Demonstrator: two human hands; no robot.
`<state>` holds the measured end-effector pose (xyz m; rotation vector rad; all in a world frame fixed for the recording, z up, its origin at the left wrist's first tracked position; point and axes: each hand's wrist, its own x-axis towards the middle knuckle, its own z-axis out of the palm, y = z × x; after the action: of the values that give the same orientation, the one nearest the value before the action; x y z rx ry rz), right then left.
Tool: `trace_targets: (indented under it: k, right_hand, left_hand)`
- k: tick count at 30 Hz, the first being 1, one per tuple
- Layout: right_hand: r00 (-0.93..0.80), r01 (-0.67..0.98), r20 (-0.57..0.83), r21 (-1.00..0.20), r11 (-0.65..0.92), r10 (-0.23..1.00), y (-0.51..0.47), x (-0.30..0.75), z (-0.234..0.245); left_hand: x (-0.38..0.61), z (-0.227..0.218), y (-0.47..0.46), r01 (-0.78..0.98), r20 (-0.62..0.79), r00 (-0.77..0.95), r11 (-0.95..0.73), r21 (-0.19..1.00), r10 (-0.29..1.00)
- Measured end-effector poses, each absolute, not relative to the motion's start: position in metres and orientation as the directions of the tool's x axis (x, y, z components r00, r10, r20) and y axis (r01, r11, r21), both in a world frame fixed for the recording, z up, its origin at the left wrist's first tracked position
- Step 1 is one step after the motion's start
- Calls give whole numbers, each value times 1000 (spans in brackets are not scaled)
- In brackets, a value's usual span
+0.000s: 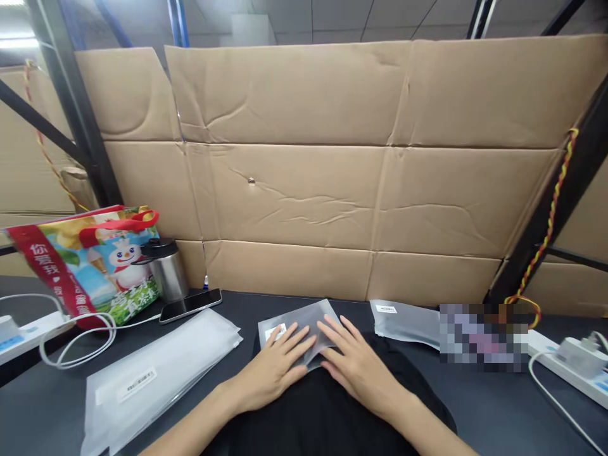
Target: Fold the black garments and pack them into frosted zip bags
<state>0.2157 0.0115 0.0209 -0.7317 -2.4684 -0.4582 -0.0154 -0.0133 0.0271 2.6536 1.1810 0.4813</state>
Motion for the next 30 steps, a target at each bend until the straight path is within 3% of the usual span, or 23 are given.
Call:
trace_targets:
  k: [3,8,14,18,23,30]
  right_hand:
    - [-678,608,577,94,788,455,11,247,27]
    - [-613,722,515,59,689,598,28,270,23]
    - [-679,640,565,142,755,469,33,267,11]
    - [-651,614,655,159,773,382,37,269,6]
    - [-658,589,636,101,802,403,37,273,12]
    - [-696,545,563,10,839,446,27,267,21]
  left_hand:
    - [-26,22,-14,685,191,672,-699,206,716]
    - [-27,29,-13,647,166,712,-729,222,682]
    - [-24,38,-15,670,143,697,-710,219,702]
    - [-24,37,-12,713,143,671,-686,145,728]
    - [-28,36,-10,729,96,668,-675,110,738]
    - [-28,44,-9,727,76,648,-645,234,758]
